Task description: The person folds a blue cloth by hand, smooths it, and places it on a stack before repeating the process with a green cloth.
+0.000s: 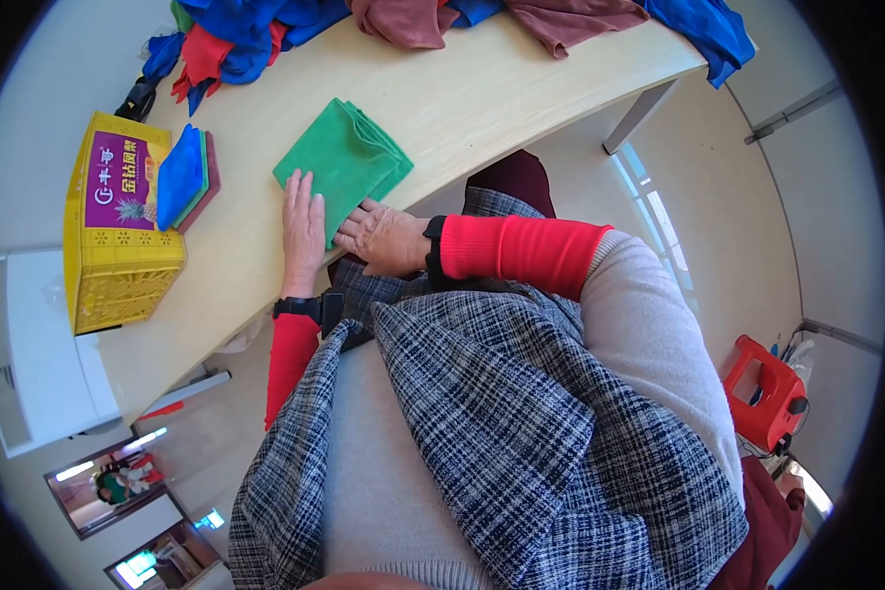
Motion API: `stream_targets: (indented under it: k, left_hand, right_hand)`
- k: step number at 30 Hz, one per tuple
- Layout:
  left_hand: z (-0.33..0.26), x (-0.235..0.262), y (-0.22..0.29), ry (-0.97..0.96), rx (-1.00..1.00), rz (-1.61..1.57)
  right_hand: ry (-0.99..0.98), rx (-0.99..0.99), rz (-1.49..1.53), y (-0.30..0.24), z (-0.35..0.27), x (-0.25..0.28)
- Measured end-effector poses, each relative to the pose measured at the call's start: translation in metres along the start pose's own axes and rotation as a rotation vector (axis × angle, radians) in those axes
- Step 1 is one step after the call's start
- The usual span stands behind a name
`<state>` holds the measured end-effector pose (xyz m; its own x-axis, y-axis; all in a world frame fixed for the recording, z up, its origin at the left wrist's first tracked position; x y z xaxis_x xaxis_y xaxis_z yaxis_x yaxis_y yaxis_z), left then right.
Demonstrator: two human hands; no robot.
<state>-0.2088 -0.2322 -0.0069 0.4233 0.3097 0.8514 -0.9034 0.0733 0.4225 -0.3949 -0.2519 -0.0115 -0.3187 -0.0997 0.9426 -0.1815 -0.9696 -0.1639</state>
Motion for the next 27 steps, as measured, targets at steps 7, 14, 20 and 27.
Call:
stream_targets:
  k: [7,14,20,27]
  left_hand:
    - [-0.005,-0.011,0.000,-0.109,-0.017,0.186]
    - [-0.008,-0.011,0.011,-0.231,0.004,0.461]
    - [-0.008,-0.010,0.016,-0.145,0.083,0.337]
    - [-0.010,-0.011,0.016,-0.129,0.106,0.361]
  right_hand:
    - [-0.787,-0.174,0.772,-0.004,0.023,0.094]
    - [0.237,-0.336,0.203,0.021,0.073,0.012]
    - [0.136,-0.385,0.096,0.061,0.068,-0.008]
    - [0.085,-0.445,-0.064,0.078,0.066,-0.002]
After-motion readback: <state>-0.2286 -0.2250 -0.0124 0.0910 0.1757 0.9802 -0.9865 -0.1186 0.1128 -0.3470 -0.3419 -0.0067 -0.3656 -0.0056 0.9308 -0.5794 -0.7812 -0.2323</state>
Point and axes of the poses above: each hand's wrist, its own z-axis towards the middle knuckle, its own x-axis out of the back of the hand, y = z × x, the point moved 2 cm from there along z, towards the middle knuckle, and after that the axes turned 2 degrees about -y, right-handed, at the moved point
